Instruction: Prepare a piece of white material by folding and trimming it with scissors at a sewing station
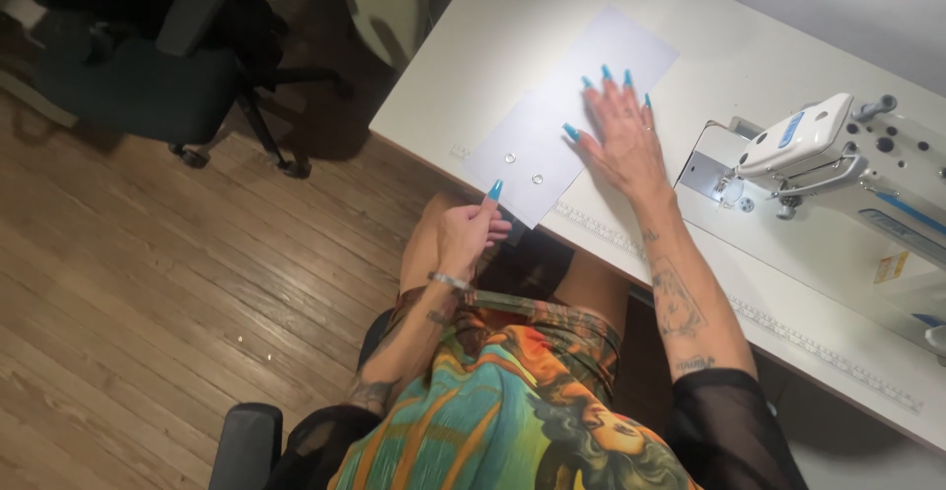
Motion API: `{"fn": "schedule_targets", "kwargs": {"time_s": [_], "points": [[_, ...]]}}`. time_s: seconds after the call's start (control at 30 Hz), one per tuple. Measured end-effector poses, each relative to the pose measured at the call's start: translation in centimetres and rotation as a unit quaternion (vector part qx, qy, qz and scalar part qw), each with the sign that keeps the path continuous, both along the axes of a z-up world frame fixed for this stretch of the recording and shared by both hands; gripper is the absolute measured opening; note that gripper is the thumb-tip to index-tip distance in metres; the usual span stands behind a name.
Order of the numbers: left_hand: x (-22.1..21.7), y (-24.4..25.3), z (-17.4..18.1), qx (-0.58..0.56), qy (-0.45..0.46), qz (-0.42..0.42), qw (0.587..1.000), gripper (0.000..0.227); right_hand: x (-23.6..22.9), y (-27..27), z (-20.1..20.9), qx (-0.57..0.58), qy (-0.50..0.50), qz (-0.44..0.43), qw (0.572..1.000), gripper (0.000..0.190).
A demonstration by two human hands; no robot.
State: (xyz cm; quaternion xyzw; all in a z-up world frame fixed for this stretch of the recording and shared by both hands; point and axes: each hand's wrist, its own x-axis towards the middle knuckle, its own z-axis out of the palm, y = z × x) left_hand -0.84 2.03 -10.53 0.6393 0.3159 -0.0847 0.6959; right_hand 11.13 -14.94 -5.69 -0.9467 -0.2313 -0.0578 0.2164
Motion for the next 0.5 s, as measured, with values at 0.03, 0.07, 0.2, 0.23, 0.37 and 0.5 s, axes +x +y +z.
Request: {"fn": "schedule_targets", "kwargs": {"time_s": [0.03,0.07,0.2,0.23,0.37,0.5], "points": [[0.6,-0.1,-0.3,-0.001,-0.005,-0.002,1.000,0.036,0.4,0.4,0.3,-0.080,0.035,0.027,0.996,0.046],[0.3,-0.3,0.0,-0.001,-0.008,0.000,1.000,0.036,-0.9,0.7,1.0,-0.081,0.032,0.029,0.996,0.046],[0.1,-0.4,-1.5,0.073,-0.020,0.062,0.995,0.030,-4.6,2.7,2.5,-0.115,0.080,-0.042,0.989,0.046],[-0.2,-0.5,-2.7,0.106,-0.023,0.066,0.992,0.032,-5.7,3.0,2.4,-0.127,0.099,-0.079,0.984,0.046],[-1.8,1.2,0.2,0.182,-0.059,0.061,0.980,0.032,-7.9,1.4,0.1,-0.151,0.079,-0.064,0.983,0.050],[-1.8,4.7,2.7,0.141,-0.150,-0.054,0.977,0.016,-8.4,-0.7,2.5,0.029,0.075,-0.011,0.997,0.056]]}}
